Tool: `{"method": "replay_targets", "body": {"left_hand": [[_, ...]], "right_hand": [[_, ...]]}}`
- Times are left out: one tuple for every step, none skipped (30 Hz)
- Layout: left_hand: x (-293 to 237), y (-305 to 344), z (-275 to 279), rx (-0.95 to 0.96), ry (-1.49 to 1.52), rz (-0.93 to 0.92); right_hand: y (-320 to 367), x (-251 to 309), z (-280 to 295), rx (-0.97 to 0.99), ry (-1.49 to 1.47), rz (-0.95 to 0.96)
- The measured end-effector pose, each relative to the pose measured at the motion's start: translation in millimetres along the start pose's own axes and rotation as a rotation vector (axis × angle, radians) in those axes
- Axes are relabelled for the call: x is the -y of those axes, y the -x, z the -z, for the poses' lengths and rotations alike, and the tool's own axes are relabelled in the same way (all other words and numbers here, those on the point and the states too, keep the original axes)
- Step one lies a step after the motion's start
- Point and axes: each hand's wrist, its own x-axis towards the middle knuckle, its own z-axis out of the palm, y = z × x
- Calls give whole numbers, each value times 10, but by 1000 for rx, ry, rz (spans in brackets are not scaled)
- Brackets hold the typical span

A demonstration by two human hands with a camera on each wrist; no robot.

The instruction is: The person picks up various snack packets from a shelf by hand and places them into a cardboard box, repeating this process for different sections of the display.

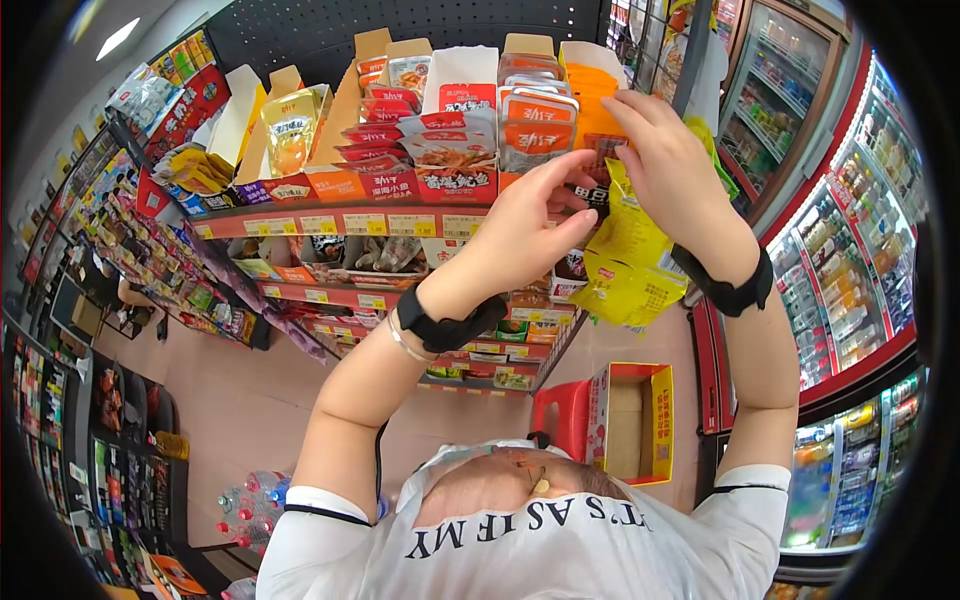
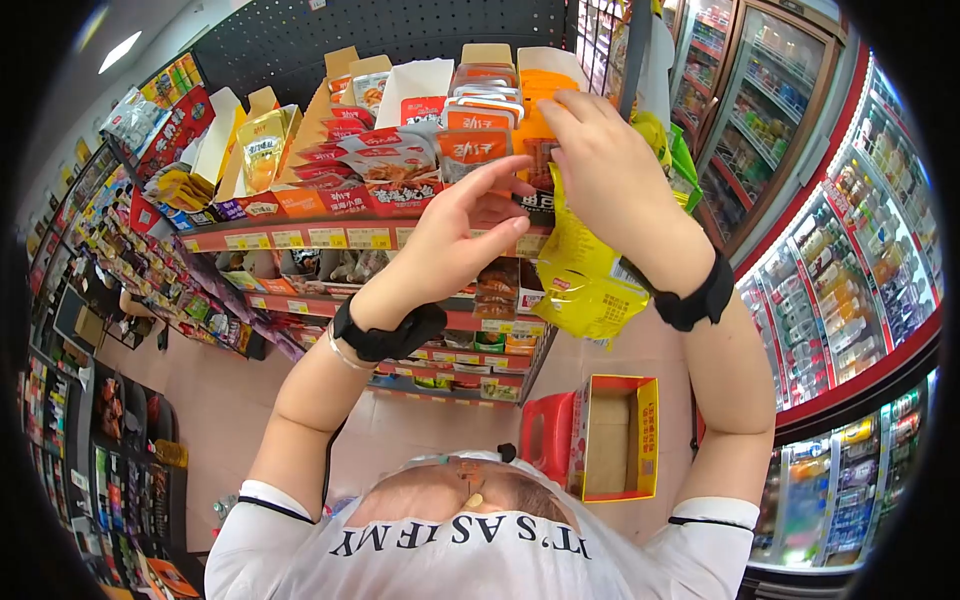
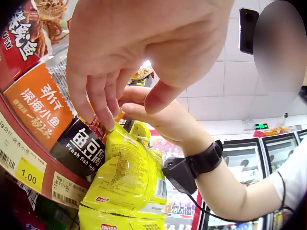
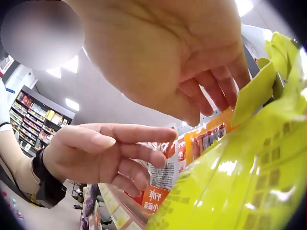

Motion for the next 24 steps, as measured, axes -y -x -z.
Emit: {"method": "replay_targets", "body": {"left_hand": [[-8,-14,18,4,-18,8],[-4,-29,26,15,-34,13],[12,-35,36,37,-21,6],[34,-34,65,33,-40,-6],[56,-35,98,26,-61,-19],[79,-29,125,43,-53,-26],[103,-23,148,39,-56,-9],[122,-24,171,35,-60,8],[137,-24,188,33,-58,30],[169,-37,192,43,-50,24],[211,-48,193,20,-51,-5],[235,-57,191,-6,-53,-32],[241,-68,180,-1,-49,-34],[246,-78,162,-43,-92,-78],[247,-86,149,-85,-137,-123],[239,-89,142,-84,-136,-125],[223,-92,133,-118,-168,-123],[211,-102,124,-154,-201,-124],[229,-122,118,-155,-199,-127],[265,-148,111,-194,-260,-199],[276,-166,104,-233,-321,-271],[268,-170,95,-232,-321,-270],[239,-176,85,-238,-391,-305],[213,-187,70,-244,-460,-341]], "right_hand": [[-3,-19,-45,25,37,16],[-7,-12,-72,31,50,3],[-7,1,-82,85,79,-13],[1,15,-90,137,109,-30],[11,34,-111,84,109,-41],[20,46,-110,85,123,-55],[23,52,-104,79,97,-80],[23,52,-99,72,72,-102],[31,53,-101,73,84,-111],[43,53,-105,45,84,-116],[51,54,-102,16,82,-119],[57,60,-89,18,90,-124],[62,71,-73,-10,81,-117],[66,83,-58,-38,70,-108],[66,97,-38,-37,73,-110],[63,111,-14,-31,89,-128],[58,116,3,-26,106,-145],[52,107,13,-26,111,-143],[50,98,17,-21,88,-159],[52,90,19,-15,64,-175],[54,72,8,-14,65,-175],[55,48,-12,-10,32,-190],[57,30,-17,-6,-1,-207],[53,28,-9,-6,1,-207]]}}
